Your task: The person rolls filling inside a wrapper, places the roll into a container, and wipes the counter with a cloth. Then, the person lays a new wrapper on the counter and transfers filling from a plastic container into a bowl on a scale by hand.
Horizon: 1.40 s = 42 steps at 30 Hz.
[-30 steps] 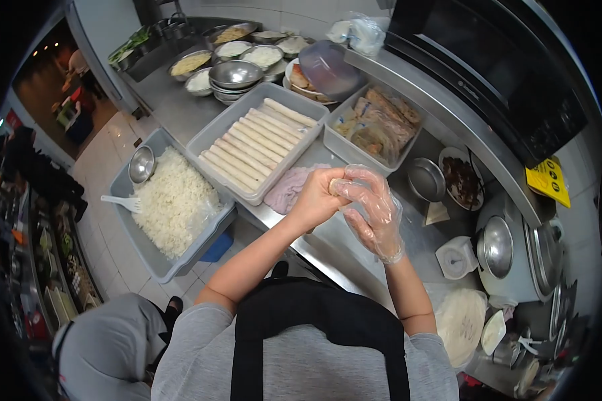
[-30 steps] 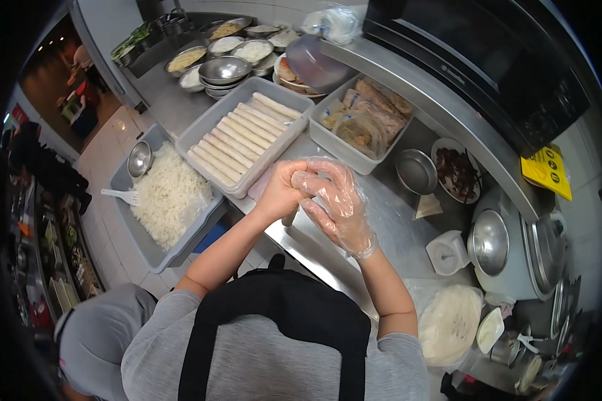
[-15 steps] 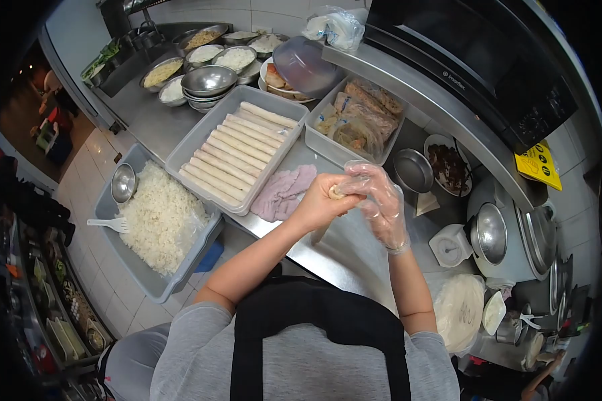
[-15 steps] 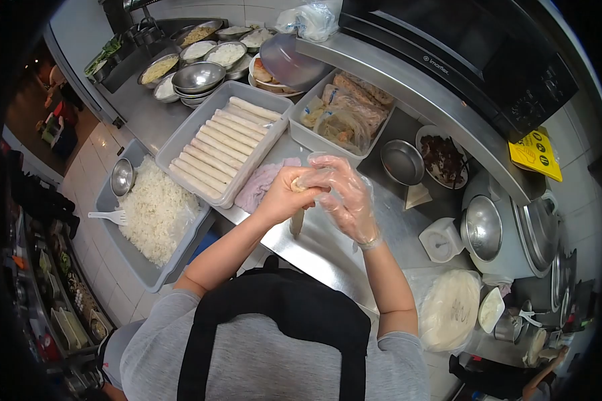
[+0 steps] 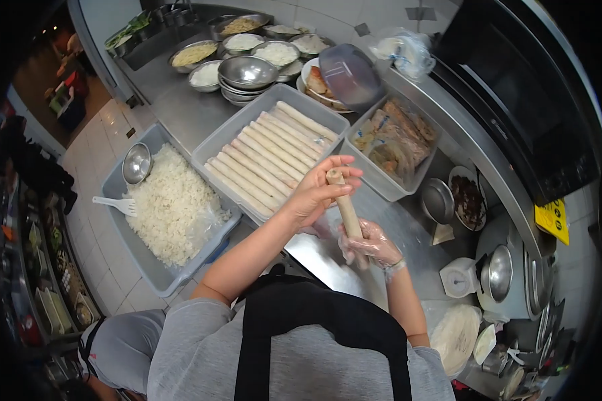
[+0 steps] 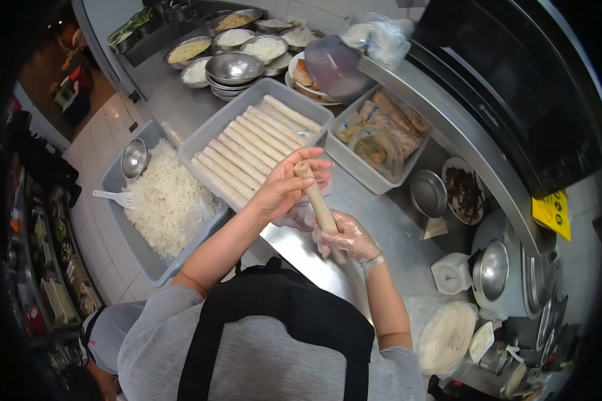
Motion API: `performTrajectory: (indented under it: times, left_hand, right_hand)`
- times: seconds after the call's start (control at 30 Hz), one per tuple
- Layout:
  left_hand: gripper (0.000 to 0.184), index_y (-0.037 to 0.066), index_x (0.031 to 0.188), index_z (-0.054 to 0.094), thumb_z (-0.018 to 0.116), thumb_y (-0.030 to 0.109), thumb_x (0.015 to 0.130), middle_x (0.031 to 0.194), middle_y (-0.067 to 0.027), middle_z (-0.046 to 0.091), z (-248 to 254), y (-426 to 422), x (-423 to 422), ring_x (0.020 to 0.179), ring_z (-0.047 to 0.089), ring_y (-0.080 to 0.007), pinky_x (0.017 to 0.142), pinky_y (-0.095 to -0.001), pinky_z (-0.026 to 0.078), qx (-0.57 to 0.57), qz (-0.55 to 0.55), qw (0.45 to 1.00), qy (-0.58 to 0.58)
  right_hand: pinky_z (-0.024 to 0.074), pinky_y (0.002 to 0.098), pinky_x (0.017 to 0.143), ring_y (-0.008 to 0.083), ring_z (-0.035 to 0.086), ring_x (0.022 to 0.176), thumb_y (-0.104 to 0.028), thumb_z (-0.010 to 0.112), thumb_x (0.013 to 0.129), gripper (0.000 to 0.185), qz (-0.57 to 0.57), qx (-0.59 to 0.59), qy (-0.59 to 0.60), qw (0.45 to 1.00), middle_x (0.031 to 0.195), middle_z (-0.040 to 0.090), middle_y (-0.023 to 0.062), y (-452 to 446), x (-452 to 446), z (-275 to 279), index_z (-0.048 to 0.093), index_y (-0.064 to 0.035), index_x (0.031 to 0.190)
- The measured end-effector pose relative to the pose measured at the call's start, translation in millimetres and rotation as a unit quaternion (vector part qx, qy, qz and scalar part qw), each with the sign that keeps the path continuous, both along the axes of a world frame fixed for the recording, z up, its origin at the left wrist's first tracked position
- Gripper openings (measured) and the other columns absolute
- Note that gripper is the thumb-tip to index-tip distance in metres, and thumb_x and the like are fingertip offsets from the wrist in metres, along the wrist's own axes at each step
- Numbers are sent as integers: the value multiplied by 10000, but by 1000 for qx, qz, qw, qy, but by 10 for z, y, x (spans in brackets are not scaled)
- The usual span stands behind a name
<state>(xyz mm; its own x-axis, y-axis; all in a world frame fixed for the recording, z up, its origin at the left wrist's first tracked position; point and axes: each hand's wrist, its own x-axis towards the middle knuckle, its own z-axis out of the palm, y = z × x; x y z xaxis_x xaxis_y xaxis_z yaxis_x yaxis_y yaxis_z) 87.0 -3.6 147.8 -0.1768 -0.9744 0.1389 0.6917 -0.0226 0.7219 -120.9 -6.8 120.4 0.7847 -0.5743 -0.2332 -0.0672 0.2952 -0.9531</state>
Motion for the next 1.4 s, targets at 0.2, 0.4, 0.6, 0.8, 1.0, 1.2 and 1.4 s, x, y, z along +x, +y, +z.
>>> performTrajectory:
  times: [0.2,0.4,0.6,0.8,1.0,1.2,1.4]
  left_hand:
    - [397,92,1202,471,627,258,877,789,-9,590,-364,-3,285,697,596,-107,736,-318,551,94,106,975,169]
    - [304,96,1127,516,575,311,920,861,-12,537,-270,-575,1119,761,523,-114,749,-300,478,64,222,964,128]
    - [715,108,1340,391,720,355,754,1357,-127,423,393,-1203,1843,1195,474,-228,996,-449,388,-171,360,790,-466]
    - [494,110,1122,557,704,73,652,972,-109,651,-319,-2190,1865,990,607,-261,914,-442,405,-268,28,508,-818]
    - [277,62,948,636,653,68,672,896,-114,661,-458,-2645,1939,884,628,-270,736,-361,492,-221,-161,509,-816]
    - [353,64,1046,662,599,75,699,980,-110,675,-605,-2830,1952,895,632,-218,800,-328,493,-139,-237,545,-792]
    - [348,61,1028,663,574,91,693,999,-149,673,-703,-2784,1876,931,636,-302,828,-378,492,-160,-192,524,-814]
  right_hand:
    - [469,244,485,118,564,585,-374,616,865,523,142,239,-130,952,843,577,98,-62,438,3,492,43,1156]
    - [520,349,769,258,640,811,-376,692,805,625,92,-390,85,912,1007,604,105,-661,925,105,434,-13,1243]
    - [486,345,771,282,632,822,-239,702,743,429,-35,-471,206,857,913,634,186,-1765,1352,573,570,-21,1087]
    - [490,396,683,314,648,733,-205,664,704,279,-7,-498,320,806,787,642,194,-2404,1674,315,619,-9,897]
    - [477,404,670,375,596,713,-239,616,732,237,77,-538,406,735,786,619,225,-2544,1715,-151,622,-18,818]
    - [436,419,612,393,558,646,-182,550,740,219,122,-496,373,775,656,548,231,-2662,1695,-295,558,23,662]
    - [474,450,738,393,589,830,-211,579,791,219,-73,-556,255,787,841,600,225,-2297,1488,11,609,-18,890]
